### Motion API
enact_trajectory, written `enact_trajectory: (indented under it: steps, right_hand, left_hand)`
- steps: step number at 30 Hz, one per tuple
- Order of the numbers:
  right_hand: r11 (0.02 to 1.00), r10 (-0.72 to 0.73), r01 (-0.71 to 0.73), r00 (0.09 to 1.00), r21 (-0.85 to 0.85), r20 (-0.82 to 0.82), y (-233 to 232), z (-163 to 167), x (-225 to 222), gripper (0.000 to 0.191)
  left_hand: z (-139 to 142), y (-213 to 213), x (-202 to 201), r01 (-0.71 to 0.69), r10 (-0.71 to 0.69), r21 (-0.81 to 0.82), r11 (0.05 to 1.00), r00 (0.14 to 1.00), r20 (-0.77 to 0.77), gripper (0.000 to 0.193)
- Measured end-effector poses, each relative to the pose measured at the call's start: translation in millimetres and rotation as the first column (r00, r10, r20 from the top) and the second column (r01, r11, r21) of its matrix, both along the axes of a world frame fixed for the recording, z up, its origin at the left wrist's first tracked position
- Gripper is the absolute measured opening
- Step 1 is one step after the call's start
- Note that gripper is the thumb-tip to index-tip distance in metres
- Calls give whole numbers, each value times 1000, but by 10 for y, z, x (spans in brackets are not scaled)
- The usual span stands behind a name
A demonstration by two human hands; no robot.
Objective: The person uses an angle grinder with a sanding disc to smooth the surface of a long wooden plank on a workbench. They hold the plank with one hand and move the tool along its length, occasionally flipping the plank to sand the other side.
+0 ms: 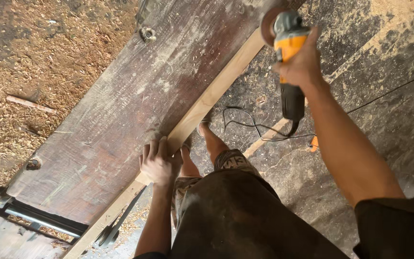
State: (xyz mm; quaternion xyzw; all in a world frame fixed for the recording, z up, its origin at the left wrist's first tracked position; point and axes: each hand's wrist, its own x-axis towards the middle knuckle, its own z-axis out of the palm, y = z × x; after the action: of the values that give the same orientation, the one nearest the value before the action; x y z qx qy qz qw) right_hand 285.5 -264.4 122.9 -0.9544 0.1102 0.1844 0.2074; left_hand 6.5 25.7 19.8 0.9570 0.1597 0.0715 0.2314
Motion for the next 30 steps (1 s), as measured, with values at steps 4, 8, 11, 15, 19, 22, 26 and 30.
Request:
enact_trajectory:
  steps: [4,8,11,15,19,22,26,30]
  right_hand:
    - [996,-60,65,995,66,-74,157,-53,-251,125]
    - [935,301,-264,944,239,-133,626,-159,-1264,102]
    - [738,631,-640,767,213,117,695,-194,-1607,98]
    - [920,370,-319,899,228,-234,270,-155,-1114,96]
    - [985,157,-152,986,83,-51,-471,-126,-172,109]
    - [999,0,1,1000,52,-11,-948,-215,183,102]
    - [967,-53,-31,947,254,318,-1394,-385,-148,100]
    - [868,-272,129,931,479,242,-1671,-420,-1106,92]
  left_hand:
    - [-23,-15,6,-9,9,39,999,1000,1,35]
    - [-3,-37,16,-13,15,64,998,1000,-24,28]
    - [31,-49,29,-7,8,53,999,1000,-18,30]
    - [39,-43,31,-12,14,39,999,999,-50,31]
    - [-60,-61,8,-39,43,62,997,997,-67,22]
    - [-96,-29,-35,-5,7,39,999,997,-70,28]
    - [-25,-138,152,-9,11,39,999,999,-43,42]
    - [16,-722,904,110,-112,-25,994,990,-84,73]
